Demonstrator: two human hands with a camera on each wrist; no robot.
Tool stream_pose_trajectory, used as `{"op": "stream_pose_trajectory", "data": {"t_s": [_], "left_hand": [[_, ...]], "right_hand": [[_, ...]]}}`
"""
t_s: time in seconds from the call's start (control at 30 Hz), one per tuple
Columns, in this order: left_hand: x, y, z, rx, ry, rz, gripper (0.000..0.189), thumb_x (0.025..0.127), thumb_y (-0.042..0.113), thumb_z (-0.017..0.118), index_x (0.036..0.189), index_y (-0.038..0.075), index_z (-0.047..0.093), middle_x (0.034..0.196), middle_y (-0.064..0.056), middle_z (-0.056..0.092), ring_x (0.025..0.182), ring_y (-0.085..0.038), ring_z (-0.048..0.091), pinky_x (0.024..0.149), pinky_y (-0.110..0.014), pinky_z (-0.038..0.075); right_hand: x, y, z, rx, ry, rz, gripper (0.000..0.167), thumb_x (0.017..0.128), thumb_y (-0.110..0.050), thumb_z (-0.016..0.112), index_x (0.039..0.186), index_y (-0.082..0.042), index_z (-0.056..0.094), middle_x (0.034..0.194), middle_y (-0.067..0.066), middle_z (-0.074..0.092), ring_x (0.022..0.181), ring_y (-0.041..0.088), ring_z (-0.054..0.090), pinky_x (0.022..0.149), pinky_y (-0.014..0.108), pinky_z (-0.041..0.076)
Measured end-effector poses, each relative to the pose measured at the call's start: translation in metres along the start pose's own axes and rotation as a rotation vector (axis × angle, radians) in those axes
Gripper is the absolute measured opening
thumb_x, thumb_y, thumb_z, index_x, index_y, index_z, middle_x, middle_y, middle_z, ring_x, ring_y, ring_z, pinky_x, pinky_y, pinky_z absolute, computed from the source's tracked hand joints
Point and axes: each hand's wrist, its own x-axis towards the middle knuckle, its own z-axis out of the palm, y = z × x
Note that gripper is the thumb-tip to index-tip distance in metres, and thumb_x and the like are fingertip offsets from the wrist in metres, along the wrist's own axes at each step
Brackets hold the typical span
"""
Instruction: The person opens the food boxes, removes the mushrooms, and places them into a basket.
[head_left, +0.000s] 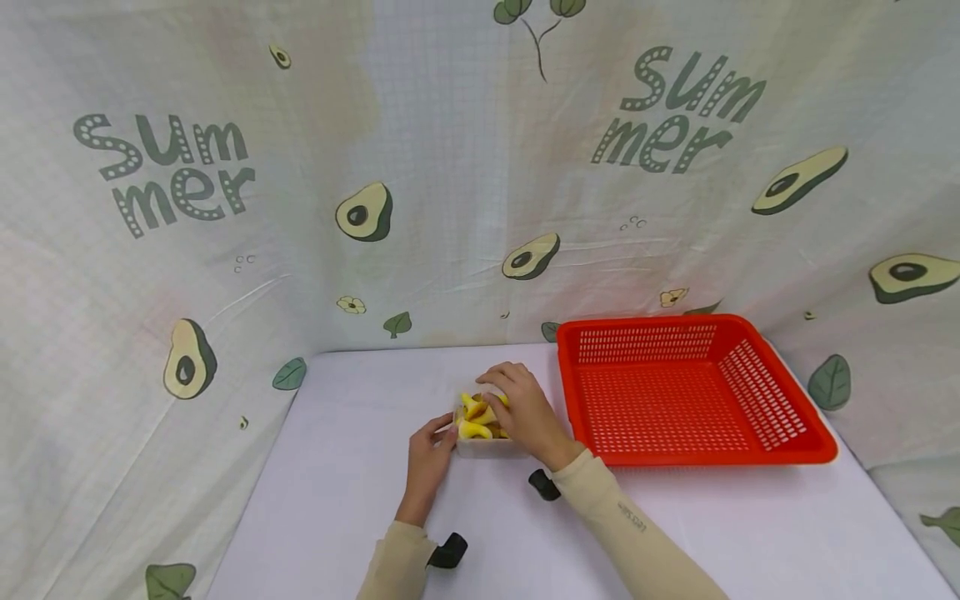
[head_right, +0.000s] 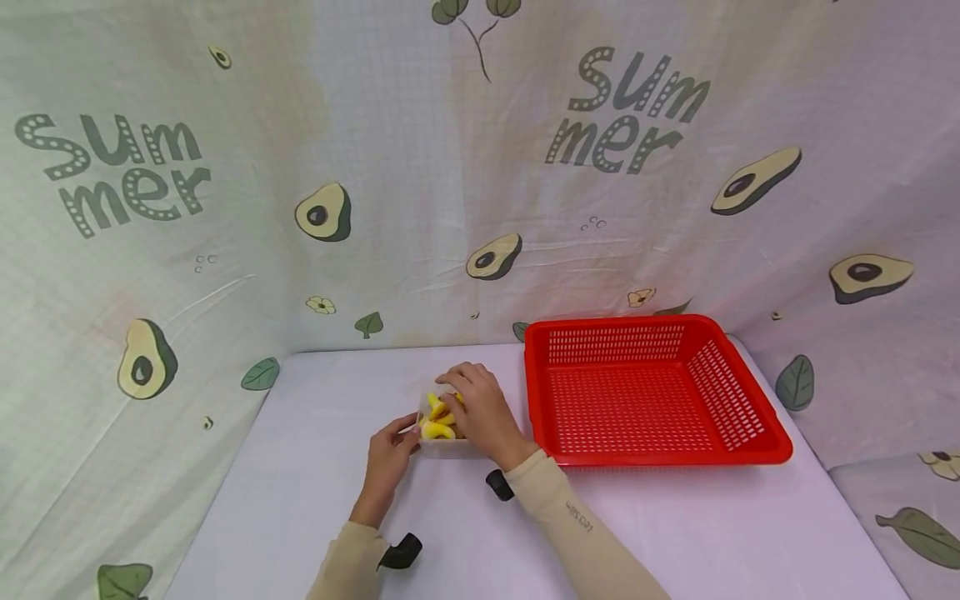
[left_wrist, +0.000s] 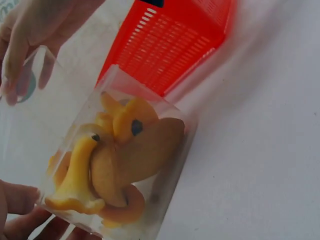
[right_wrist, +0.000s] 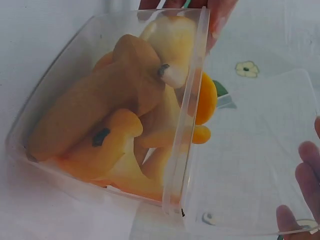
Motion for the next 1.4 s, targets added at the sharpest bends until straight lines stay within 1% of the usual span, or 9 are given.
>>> {"op": "stream_pose_trajectory", "data": {"t_s": [0.17, 0.33, 0.43, 0.53, 0.63, 0.73, 0.9, 1.1, 1.4], "left_hand": [[0.0, 0.008, 0.001, -0.028, 0.05, -0.074, 0.026, 0.098, 0.001, 0.07, 0.123, -0.005, 0.074, 0.125, -0.023, 0.071, 0.1, -0.032, 0.073, 0.074, -0.017, 0.06], [0.0, 0.012, 0.001, -0.052, 0.093, -0.075, 0.025, 0.094, -0.005, 0.073, 0.119, -0.005, 0.074, 0.117, -0.023, 0.074, 0.091, -0.028, 0.072, 0.071, -0.015, 0.06], [0.0, 0.013, 0.001, -0.074, 0.111, -0.082, 0.026, 0.092, -0.007, 0.074, 0.117, -0.007, 0.074, 0.114, -0.022, 0.075, 0.087, -0.025, 0.071, 0.069, -0.014, 0.058], [0.0, 0.014, 0.001, -0.095, 0.119, -0.094, 0.026, 0.091, -0.007, 0.074, 0.117, -0.007, 0.073, 0.112, -0.022, 0.075, 0.084, -0.021, 0.07, 0.068, -0.016, 0.06], [0.0, 0.016, 0.002, -0.135, 0.116, -0.115, 0.027, 0.092, -0.007, 0.074, 0.119, -0.009, 0.072, 0.114, -0.024, 0.074, 0.082, -0.017, 0.07, 0.069, -0.021, 0.063], [0.0, 0.017, 0.002, -0.188, 0.108, -0.138, 0.028, 0.093, -0.009, 0.072, 0.121, -0.012, 0.069, 0.115, -0.027, 0.072, 0.082, -0.017, 0.07, 0.07, -0.025, 0.066], [0.001, 0.018, 0.002, -0.25, 0.105, -0.163, 0.031, 0.092, -0.011, 0.072, 0.122, -0.015, 0.066, 0.116, -0.029, 0.071, 0.083, -0.018, 0.072, 0.069, -0.025, 0.066], [0.002, 0.018, 0.001, -0.263, 0.103, -0.179, 0.031, 0.091, -0.013, 0.072, 0.122, -0.015, 0.066, 0.116, -0.03, 0.07, 0.081, -0.016, 0.072, 0.067, -0.023, 0.065], [0.002, 0.021, 0.001, -0.271, 0.102, -0.195, 0.031, 0.091, -0.013, 0.072, 0.122, -0.015, 0.066, 0.116, -0.03, 0.07, 0.079, -0.015, 0.07, 0.066, -0.022, 0.065]], "right_hand": [[0.005, 0.002, 0.0, 0.004, 0.098, 0.055, 0.021, 0.092, 0.001, 0.079, 0.112, -0.006, 0.077, 0.111, 0.006, 0.07, 0.105, 0.028, 0.062, 0.097, 0.044, 0.058], [0.01, 0.003, 0.001, -0.015, 0.188, 0.099, 0.017, 0.094, -0.001, 0.078, 0.11, -0.006, 0.08, 0.111, 0.009, 0.069, 0.106, 0.03, 0.06, 0.096, 0.045, 0.057], [0.013, 0.004, 0.002, -0.04, 0.219, 0.111, 0.017, 0.095, -0.002, 0.076, 0.111, -0.006, 0.081, 0.113, 0.011, 0.068, 0.109, 0.033, 0.057, 0.096, 0.046, 0.053], [0.015, 0.005, 0.003, -0.062, 0.235, 0.116, 0.019, 0.097, -0.003, 0.074, 0.114, -0.006, 0.082, 0.117, 0.014, 0.065, 0.113, 0.035, 0.053, 0.096, 0.048, 0.049], [0.017, 0.008, 0.004, -0.088, 0.236, 0.126, 0.024, 0.097, -0.003, 0.074, 0.119, -0.008, 0.081, 0.122, 0.015, 0.061, 0.117, 0.036, 0.05, 0.096, 0.048, 0.047], [0.017, 0.01, 0.006, -0.126, 0.222, 0.133, 0.03, 0.096, -0.002, 0.075, 0.126, -0.009, 0.079, 0.126, 0.017, 0.057, 0.121, 0.037, 0.049, 0.1, 0.05, 0.046], [0.017, 0.011, 0.008, -0.207, 0.184, 0.131, 0.042, 0.096, 0.001, 0.074, 0.137, -0.009, 0.072, 0.135, 0.02, 0.054, 0.124, 0.039, 0.048, 0.103, 0.053, 0.048], [0.017, 0.012, 0.009, -0.274, 0.146, 0.142, 0.051, 0.095, 0.0, 0.075, 0.144, -0.01, 0.066, 0.143, 0.02, 0.053, 0.129, 0.039, 0.047, 0.105, 0.053, 0.051], [0.018, 0.02, 0.012, -0.316, 0.117, 0.128, 0.058, 0.093, -0.001, 0.076, 0.148, -0.008, 0.059, 0.152, 0.019, 0.05, 0.138, 0.038, 0.046, 0.113, 0.056, 0.046]]}}
